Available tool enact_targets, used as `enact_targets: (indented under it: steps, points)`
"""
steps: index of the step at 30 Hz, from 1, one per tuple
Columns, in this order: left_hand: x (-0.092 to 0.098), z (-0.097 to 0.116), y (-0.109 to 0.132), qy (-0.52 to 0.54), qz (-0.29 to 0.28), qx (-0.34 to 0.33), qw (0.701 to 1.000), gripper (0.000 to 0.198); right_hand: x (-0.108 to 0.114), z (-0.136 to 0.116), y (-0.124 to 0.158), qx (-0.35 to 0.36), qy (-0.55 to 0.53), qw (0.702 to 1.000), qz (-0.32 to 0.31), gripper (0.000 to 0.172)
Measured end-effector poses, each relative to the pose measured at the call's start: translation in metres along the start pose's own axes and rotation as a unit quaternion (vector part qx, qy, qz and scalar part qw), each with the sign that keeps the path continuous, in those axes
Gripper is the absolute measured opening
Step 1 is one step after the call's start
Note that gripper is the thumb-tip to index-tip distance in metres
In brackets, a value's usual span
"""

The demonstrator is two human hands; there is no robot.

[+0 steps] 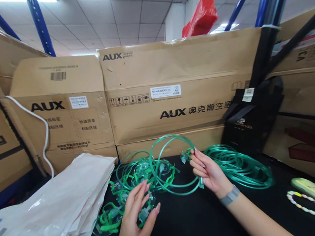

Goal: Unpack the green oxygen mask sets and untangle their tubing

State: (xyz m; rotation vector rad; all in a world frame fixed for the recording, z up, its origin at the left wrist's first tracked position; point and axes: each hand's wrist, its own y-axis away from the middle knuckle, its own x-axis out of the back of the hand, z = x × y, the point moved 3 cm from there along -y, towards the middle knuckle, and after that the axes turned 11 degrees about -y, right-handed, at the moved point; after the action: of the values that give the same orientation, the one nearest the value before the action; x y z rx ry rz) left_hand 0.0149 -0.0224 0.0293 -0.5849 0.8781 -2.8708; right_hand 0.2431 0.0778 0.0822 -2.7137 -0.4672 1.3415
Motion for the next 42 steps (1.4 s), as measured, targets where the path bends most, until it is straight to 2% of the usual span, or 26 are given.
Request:
enact_targets:
  steps: [3,7,9,12,15,17,19,24,28,32,35,37,39,40,42]
  points:
    - [-0.006,-0.012,0.001,0.114,-0.015,0.088,0.990,0.050,-0.004,0.015,0.003,-0.038,-0.055,0.997,-0.036,0.014]
    - [-0.006,-0.019,-0.001,0.085,-0.052,0.123,0.987,0.034,-0.004,0.035,0.006,-0.065,-0.080,0.994,-0.039,0.017]
    - [-0.005,-0.020,-0.002,0.132,-0.045,0.154,0.978,0.034,-0.006,0.044,0.008,-0.066,-0.078,0.994,-0.036,0.016]
    - [-0.004,-0.018,-0.005,0.233,-0.018,0.231,0.944,0.047,-0.011,0.058,0.013,-0.064,-0.043,0.997,-0.029,0.020]
    - [0.001,-0.015,-0.011,0.250,0.006,0.294,0.922,0.062,-0.014,0.071,0.018,-0.078,0.059,0.995,-0.032,0.027]
    - [0.005,-0.013,-0.015,0.256,0.019,0.304,0.918,0.063,-0.014,0.077,0.020,-0.103,0.140,0.984,-0.046,0.031]
    - [0.009,-0.012,-0.017,0.265,0.031,0.295,0.918,0.053,-0.011,0.081,0.022,-0.122,0.195,0.972,-0.056,0.033]
    - [0.010,-0.012,-0.016,0.302,0.045,0.279,0.910,0.027,-0.008,0.081,0.024,-0.183,0.204,0.960,-0.052,0.039]
    - [0.009,-0.009,-0.016,0.315,0.056,0.279,0.905,0.028,-0.010,0.082,0.026,-0.226,0.185,0.954,-0.073,0.043]
    - [0.009,-0.008,-0.017,0.310,0.062,0.279,0.907,0.033,-0.007,0.084,0.024,-0.194,0.204,0.958,-0.057,0.040]
    - [0.007,-0.008,-0.018,0.294,0.033,0.269,0.917,0.037,-0.001,0.075,0.016,-0.134,0.239,0.962,-0.005,0.038]
    - [0.006,-0.007,-0.018,0.277,0.017,0.252,0.927,0.040,0.003,0.059,0.008,-0.084,0.269,0.959,0.029,0.037]
    - [0.006,-0.007,-0.018,0.251,0.030,0.223,0.942,0.039,0.011,0.032,-0.002,-0.018,0.314,0.946,0.078,0.034]
    - [0.006,-0.007,-0.017,0.234,0.042,0.207,0.949,0.036,0.017,0.014,-0.006,0.029,0.349,0.929,0.122,0.032]
    - [0.005,-0.008,-0.016,0.206,0.058,0.189,0.958,0.030,0.031,-0.023,-0.011,0.079,0.373,0.907,0.181,0.026]
